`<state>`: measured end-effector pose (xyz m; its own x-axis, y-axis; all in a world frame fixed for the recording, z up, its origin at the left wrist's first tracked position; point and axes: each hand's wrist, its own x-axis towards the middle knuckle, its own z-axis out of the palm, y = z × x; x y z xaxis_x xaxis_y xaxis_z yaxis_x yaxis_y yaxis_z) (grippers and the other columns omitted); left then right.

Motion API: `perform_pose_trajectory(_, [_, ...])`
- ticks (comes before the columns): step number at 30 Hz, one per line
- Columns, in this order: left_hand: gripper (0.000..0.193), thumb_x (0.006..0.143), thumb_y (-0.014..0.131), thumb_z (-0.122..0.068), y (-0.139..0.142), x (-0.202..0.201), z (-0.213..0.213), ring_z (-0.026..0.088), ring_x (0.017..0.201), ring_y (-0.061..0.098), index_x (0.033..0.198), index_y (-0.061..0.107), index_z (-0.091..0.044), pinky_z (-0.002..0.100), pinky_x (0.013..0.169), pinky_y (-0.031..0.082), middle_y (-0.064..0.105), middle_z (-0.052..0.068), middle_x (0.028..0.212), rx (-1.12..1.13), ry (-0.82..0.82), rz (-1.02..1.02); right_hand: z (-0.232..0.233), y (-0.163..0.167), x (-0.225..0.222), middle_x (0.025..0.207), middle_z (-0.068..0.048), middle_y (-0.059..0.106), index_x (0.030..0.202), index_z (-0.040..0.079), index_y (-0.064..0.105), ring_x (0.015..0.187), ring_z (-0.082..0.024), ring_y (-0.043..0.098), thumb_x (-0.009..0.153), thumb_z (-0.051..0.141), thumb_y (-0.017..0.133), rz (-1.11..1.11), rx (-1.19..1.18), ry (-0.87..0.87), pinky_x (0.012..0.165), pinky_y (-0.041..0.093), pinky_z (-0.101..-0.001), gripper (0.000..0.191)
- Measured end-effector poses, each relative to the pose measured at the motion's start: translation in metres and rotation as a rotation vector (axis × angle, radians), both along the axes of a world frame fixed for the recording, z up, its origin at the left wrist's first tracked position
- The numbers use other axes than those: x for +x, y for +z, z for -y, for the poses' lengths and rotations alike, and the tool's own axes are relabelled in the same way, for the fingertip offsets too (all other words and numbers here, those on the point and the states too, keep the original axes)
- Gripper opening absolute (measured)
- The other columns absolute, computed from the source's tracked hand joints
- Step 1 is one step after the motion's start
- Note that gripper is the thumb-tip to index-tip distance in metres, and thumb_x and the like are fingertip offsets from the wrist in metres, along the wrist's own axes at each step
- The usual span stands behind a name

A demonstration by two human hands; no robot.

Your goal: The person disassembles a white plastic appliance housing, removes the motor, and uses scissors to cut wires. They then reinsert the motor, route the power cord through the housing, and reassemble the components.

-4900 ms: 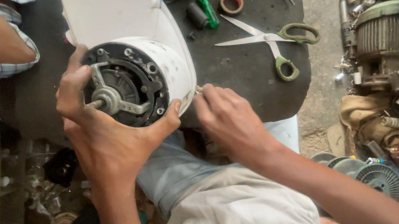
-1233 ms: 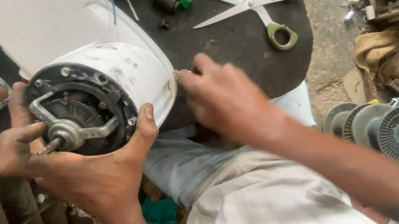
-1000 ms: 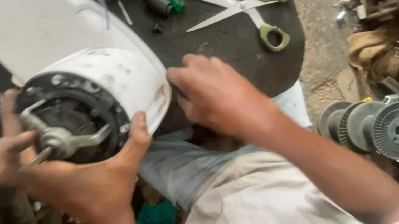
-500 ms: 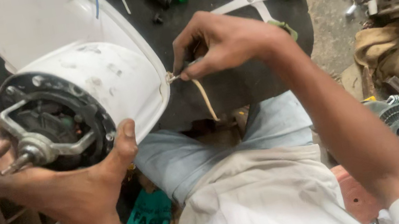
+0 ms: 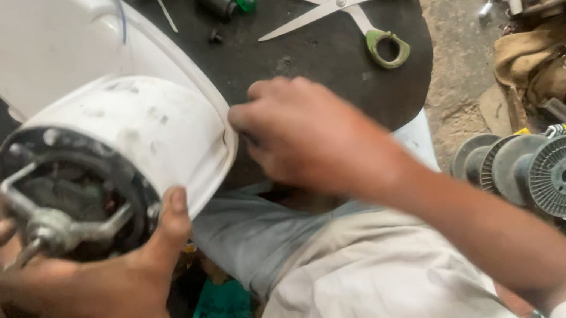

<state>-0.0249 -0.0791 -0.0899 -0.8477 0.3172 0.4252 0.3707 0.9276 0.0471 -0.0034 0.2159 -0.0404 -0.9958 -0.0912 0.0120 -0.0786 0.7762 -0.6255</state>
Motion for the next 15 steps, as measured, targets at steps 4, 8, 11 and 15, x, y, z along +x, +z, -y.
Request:
perform_pose_trajectory(4, [0.110, 0.093, 0.079, -0.041, 0.014, -0.001, -0.002, 0.046, 0.144, 0.049, 0.155, -0.005, -0.003, 0.048, 0.125, 0.044, 0.035, 0.028, 0.150, 0.276, -0.209, 0.158, -0.046, -0.018, -0.020, 0.093, -0.012, 0.077, 0.097, 0.003, 0.076, 0.084, -0.027, 0.074, 0.082, 0.012, 0.076, 0.059, -0.340, 0.220, 0.080, 0.058, -0.0368, 0.017])
perform_pose_trajectory(8, [0.111, 0.090, 0.082, -0.031, 0.025, -0.003, -0.006, 0.047, 0.143, 0.054, 0.156, -0.004, -0.007, 0.042, 0.118, 0.050, 0.036, 0.029, 0.148, 0.170, -0.172, 0.219, -0.060, -0.037, -0.044, 0.090, -0.008, 0.079, 0.099, 0.003, 0.077, 0.081, -0.020, 0.075, 0.084, 0.014, 0.076, 0.205, -0.505, 0.307, 0.078, 0.059, -0.0311, 0.018])
perform_pose_trajectory(11, [0.109, 0.089, 0.081, -0.028, 0.025, -0.002, -0.004, 0.050, 0.136, 0.056, 0.155, -0.003, -0.005, 0.045, 0.112, 0.050, 0.037, 0.032, 0.145, 0.172, -0.120, 0.263, -0.057, -0.051, -0.049, 0.090, -0.008, 0.080, 0.100, 0.003, 0.078, 0.081, -0.020, 0.074, 0.085, 0.013, 0.075, 0.293, -0.655, 0.330, 0.077, 0.059, -0.0309, 0.018])
perform_pose_trajectory(15, [0.116, 0.091, 0.078, -0.039, 0.013, -0.002, 0.004, 0.046, 0.143, 0.053, 0.157, -0.011, -0.008, 0.042, 0.118, 0.050, 0.032, 0.030, 0.150, 0.142, -0.121, 0.214, -0.058, -0.048, -0.033, 0.095, -0.008, 0.078, 0.100, 0.003, 0.075, 0.086, -0.020, 0.077, 0.087, 0.009, 0.075, 0.098, -0.622, 0.334, 0.080, 0.061, -0.0310, 0.015])
